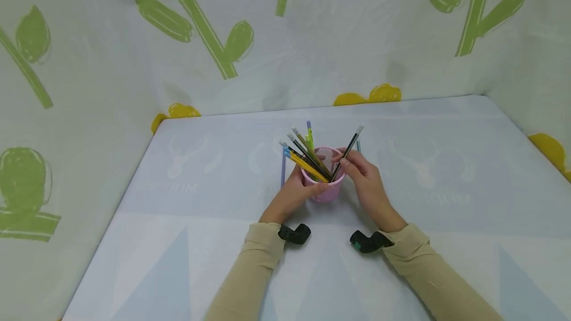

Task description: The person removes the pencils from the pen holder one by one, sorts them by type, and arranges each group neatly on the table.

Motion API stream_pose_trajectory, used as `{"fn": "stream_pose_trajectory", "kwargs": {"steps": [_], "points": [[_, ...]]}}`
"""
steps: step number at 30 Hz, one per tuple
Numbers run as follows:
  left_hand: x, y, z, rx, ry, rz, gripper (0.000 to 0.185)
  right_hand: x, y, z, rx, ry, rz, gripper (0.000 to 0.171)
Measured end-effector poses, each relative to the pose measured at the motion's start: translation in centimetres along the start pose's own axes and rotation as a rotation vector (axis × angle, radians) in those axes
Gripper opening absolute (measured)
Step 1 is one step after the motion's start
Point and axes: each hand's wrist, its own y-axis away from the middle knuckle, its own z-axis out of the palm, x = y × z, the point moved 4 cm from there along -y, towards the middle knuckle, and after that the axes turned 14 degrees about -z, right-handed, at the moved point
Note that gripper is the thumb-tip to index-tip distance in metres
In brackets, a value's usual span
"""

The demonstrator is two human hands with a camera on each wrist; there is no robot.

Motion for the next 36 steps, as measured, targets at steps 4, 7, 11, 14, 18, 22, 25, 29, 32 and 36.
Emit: {"fn": "stream_pose_trajectory", "kwargs": {"steps": [4,7,11,14,18,22,25,29,32,36], "points": [[0.1,0.0,0.0,0.0,-0.004,0.005,0.082,-0.4,-0.3,-0.6,0.083,-0.032,-0.04,0.03],[0.3,0.1,0.0,-0.005,-0.005,0.013,0.082,-0.4,-0.5,-1.1,0.137,-0.104,-0.08,0.031],[0.3,0.2,0.0,-0.016,0.0,0.021,0.082,0.3,-0.7,-1.8,0.173,-0.218,-0.108,0.029],[0.4,0.3,0.0,-0.017,-0.007,0.042,0.082,1.1,-0.7,-2.4,0.192,-0.302,-0.108,0.029],[0.8,0.2,0.1,-0.018,-0.017,0.072,0.08,1.8,-0.8,-3.0,0.236,-0.417,-0.089,0.033],[0.7,0.2,0.2,-0.015,-0.02,0.046,0.077,2.1,-0.7,-3.5,0.292,-0.507,-0.059,0.03],[0.6,0.2,0.2,-0.017,-0.023,0.046,0.076,2.3,-0.6,-3.8,0.32,-0.587,-0.045,0.027],[0.6,0.1,0.1,-0.013,-0.043,0.049,0.079,2.8,-0.8,-4.4,0.364,-0.684,-0.023,0.027],[0.5,0.1,0.0,-0.014,-0.049,0.039,0.08,3.0,-0.8,-4.7,0.393,-0.708,0.003,0.027],[0.4,0.1,0.0,-0.021,-0.043,0.028,0.079,3.1,-0.8,-4.9,0.388,-0.723,0.03,0.028]]}}
